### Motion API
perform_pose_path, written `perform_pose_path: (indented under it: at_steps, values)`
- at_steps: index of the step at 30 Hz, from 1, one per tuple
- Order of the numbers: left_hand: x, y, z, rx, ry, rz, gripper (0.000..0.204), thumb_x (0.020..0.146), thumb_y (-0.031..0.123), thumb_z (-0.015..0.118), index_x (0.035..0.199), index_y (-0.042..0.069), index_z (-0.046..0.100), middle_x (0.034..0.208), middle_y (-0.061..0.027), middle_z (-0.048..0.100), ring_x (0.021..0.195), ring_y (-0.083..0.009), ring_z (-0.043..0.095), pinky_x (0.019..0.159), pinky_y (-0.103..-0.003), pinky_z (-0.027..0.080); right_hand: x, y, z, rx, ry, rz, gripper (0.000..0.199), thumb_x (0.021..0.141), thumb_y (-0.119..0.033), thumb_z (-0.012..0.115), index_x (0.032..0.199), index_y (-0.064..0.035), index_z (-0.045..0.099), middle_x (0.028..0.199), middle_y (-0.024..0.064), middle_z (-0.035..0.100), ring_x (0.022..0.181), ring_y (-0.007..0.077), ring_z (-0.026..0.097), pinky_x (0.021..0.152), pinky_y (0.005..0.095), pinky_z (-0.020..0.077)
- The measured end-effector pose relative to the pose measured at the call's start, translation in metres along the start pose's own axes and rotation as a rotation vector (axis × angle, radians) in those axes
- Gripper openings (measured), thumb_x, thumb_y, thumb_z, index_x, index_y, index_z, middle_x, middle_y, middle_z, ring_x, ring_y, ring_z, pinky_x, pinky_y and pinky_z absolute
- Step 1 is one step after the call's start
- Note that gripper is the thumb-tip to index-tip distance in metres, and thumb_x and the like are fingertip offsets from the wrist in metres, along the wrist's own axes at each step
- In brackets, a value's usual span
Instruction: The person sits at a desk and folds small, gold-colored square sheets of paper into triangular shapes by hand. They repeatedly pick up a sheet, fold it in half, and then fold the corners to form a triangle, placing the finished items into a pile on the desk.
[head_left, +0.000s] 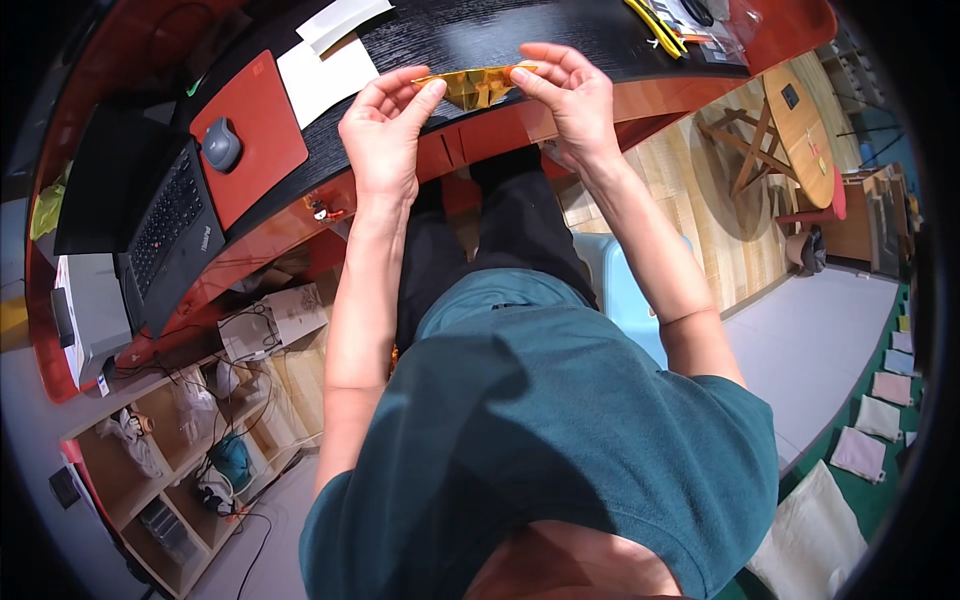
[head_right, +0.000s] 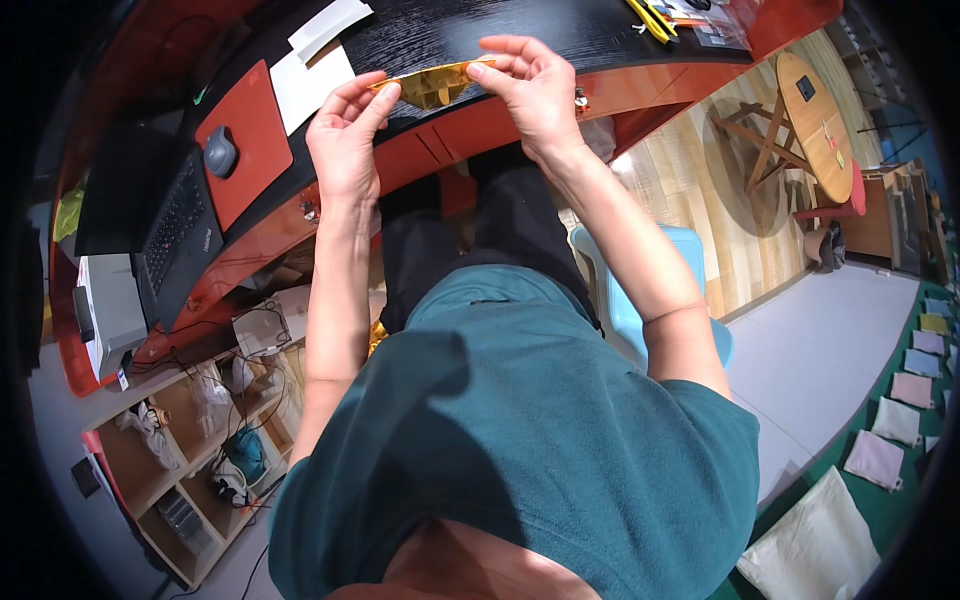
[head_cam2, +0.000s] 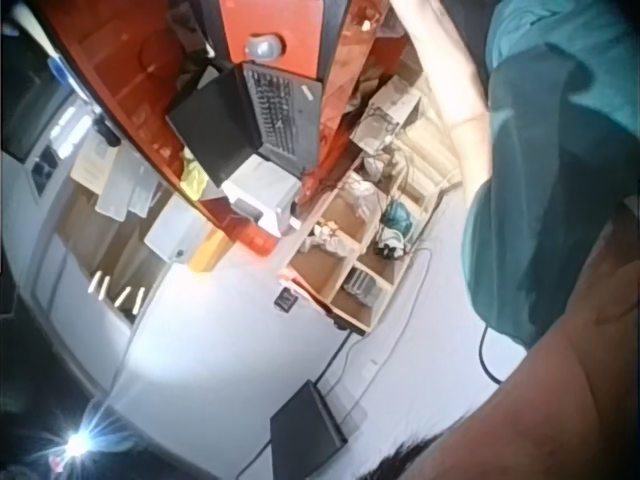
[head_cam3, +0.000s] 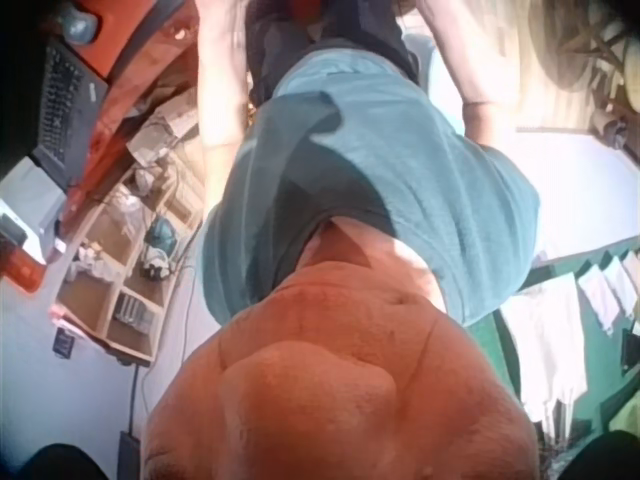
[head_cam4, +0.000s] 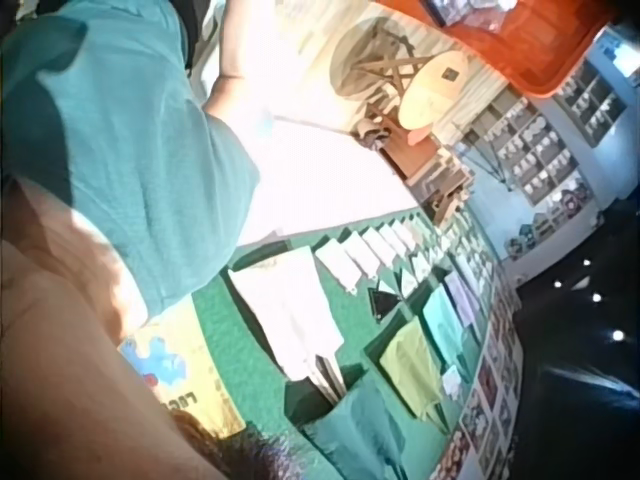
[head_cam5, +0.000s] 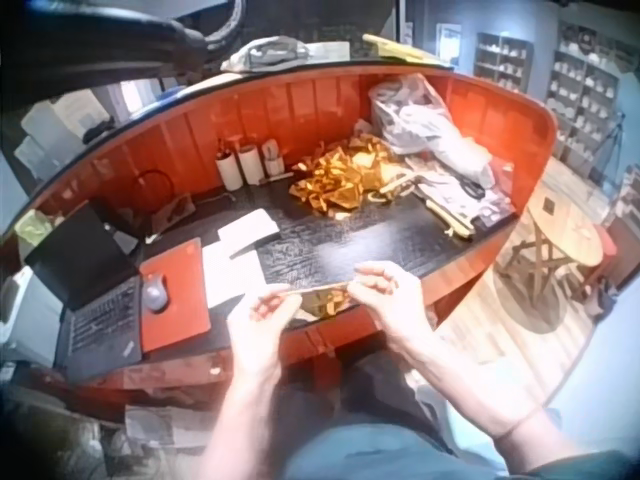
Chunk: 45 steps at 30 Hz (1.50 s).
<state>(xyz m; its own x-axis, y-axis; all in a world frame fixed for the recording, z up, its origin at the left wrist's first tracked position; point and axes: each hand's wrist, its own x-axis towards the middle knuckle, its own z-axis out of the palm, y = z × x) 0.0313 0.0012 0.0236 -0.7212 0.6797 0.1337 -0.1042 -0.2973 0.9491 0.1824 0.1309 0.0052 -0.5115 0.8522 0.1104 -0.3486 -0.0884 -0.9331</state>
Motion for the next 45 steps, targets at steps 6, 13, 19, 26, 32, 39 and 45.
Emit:
perform_pose_path:
  at_steps: [6, 13, 19, 26, 32, 39, 45]
  values:
    - [-0.001, 0.001, -0.014, -0.209, 0.001, -0.213, 0.023, 0.091, 0.011, 0.083, 0.11, 0.0, 0.077, 0.088, -0.0011, 0.073, 0.067, -0.0039, 0.056, 0.057, -0.016, 0.04, -0.01, -0.005, 0.009, 0.264, 0.027, 0.293, 0.019, 0.095, -0.015, 0.079, 0.108, -0.002, 0.076, 0.097, 0.0026, 0.075, 0.084, 0.0081, 0.069, 0.075, 0.0202, 0.0536]
    - [-0.007, 0.009, -0.017, -0.452, -0.155, -0.273, 0.02, 0.095, 0.014, 0.079, 0.109, 0.0, 0.074, 0.09, -0.0015, 0.07, 0.068, -0.0048, 0.053, 0.06, -0.019, 0.04, -0.014, -0.012, -0.004, 0.388, -0.211, 0.308, 0.022, 0.096, -0.016, 0.078, 0.112, -0.0025, 0.074, 0.093, 0.0003, 0.072, 0.077, 0.007, 0.063, 0.074, 0.0252, 0.0544]
    - [0.001, 0.005, -0.021, -0.519, -0.076, -0.433, 0.025, 0.096, 0.015, 0.078, 0.113, -0.001, 0.071, 0.093, -0.002, 0.068, 0.069, -0.0047, 0.053, 0.054, -0.017, 0.039, -0.012, -0.004, 0.006, 0.443, -0.054, 0.485, 0.026, 0.095, -0.019, 0.08, 0.114, -0.0039, 0.071, 0.094, -0.0018, 0.07, 0.077, 0.0062, 0.062, 0.076, 0.0268, 0.0554]
    - [0.005, 0.009, -0.014, -0.18, 0.087, -0.381, 0.024, 0.099, 0.015, 0.074, 0.114, -0.003, 0.066, 0.092, -0.0056, 0.069, 0.054, -0.0043, 0.05, 0.046, -0.016, 0.033, -0.009, 0.001, 0.015, 0.304, -0.027, 0.419, 0.024, 0.093, -0.017, 0.081, 0.11, -0.0027, 0.074, 0.093, -0.0009, 0.072, 0.075, 0.0056, 0.063, 0.073, 0.0232, 0.0546]
    - [0.006, -0.003, -0.027, -0.45, -0.083, -0.408, 0.021, 0.101, 0.012, 0.072, 0.113, -0.004, 0.066, 0.092, -0.0063, 0.07, 0.052, -0.003, 0.044, 0.046, -0.017, 0.031, -0.008, 0.007, 0.01, 0.263, -0.067, 0.322, 0.016, 0.093, -0.013, 0.08, 0.105, -0.002, 0.077, 0.091, 0.0011, 0.074, 0.074, 0.0066, 0.063, 0.072, 0.0213, 0.0533]
    - [0.006, 0.007, -0.011, -0.112, 0.052, -0.106, 0.026, 0.096, 0.01, 0.078, 0.116, -0.004, 0.069, 0.102, -0.011, 0.075, 0.087, -0.0142, 0.073, 0.076, -0.024, 0.06, -0.006, 0.003, 0.015, -0.015, -0.081, -0.082, 0.013, 0.091, -0.004, 0.081, 0.104, -0.0018, 0.08, 0.092, 0.0019, 0.076, 0.078, 0.0054, 0.064, 0.074, 0.0202, 0.0525]
    - [0.005, -0.009, -0.011, -0.032, 0.174, -0.026, 0.027, 0.089, 0.001, 0.082, 0.114, -0.005, 0.072, 0.105, -0.0116, 0.075, 0.091, -0.0142, 0.073, 0.082, -0.027, 0.062, -0.017, 0.004, 0.029, -0.123, -0.009, -0.094, 0.012, 0.092, -0.006, 0.08, 0.103, -0.0004, 0.079, 0.09, 0.0033, 0.076, 0.082, 0.0072, 0.069, 0.075, 0.0216, 0.0552]
